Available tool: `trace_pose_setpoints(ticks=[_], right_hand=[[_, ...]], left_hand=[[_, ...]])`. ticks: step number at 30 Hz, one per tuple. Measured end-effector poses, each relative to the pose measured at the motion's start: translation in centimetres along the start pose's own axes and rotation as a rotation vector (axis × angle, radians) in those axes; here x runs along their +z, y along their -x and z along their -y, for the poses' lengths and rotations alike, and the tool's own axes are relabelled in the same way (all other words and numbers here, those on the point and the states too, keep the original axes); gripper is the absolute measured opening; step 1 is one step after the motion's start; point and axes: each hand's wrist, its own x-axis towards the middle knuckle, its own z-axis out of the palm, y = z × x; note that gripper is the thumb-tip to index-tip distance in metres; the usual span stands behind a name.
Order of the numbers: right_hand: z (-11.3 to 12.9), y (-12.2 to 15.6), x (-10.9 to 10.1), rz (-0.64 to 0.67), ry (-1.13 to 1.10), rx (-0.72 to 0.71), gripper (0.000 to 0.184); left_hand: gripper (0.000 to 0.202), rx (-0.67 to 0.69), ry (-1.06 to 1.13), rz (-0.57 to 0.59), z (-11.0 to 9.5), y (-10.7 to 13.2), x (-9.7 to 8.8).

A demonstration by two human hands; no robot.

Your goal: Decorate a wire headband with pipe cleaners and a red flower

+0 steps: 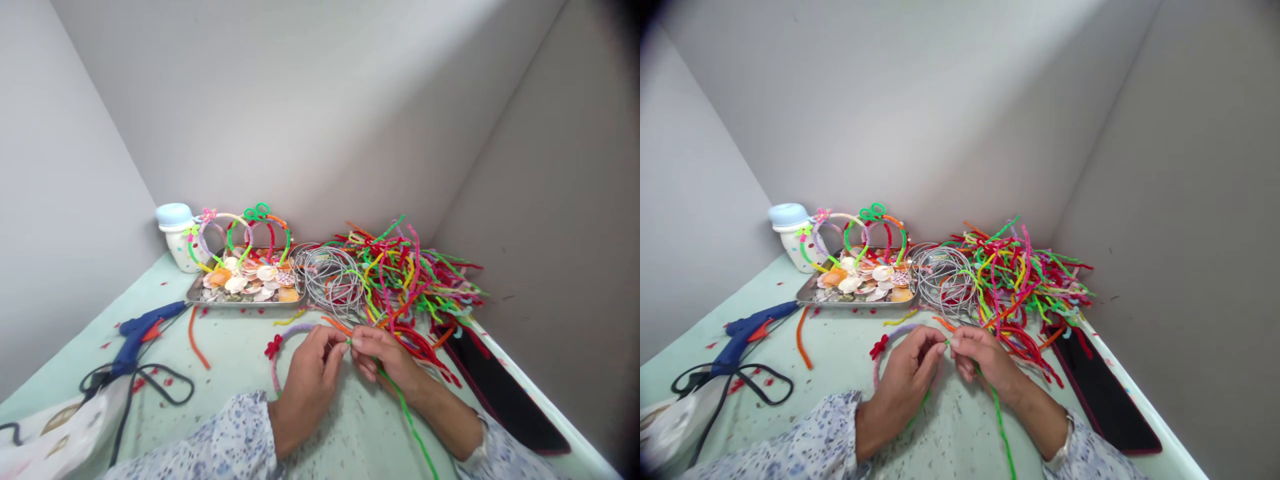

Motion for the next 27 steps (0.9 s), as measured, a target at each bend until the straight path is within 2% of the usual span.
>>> trace_pose_setpoints(ticks=[7, 19, 27], right_hand=[[-0.02, -0.06, 0.01, -0.012, -0.018, -0.007, 0.02], [-0.41, -0.23, -0.39, 0.026, 0.079, -0.018, 0.019], [-0.7, -0.24, -0.45, 0.028, 0.134, -0.047, 0.02]], left_hand=[[0.02, -0.008, -0.001, -0.01, -0.09, -0.06, -0.06], [0.025, -0.127, 0.11, 0.008, 0.32, -0.34, -0.05], [0.031, -0.193, 0.219, 0.075, 0.8, -0.33, 0.04]])
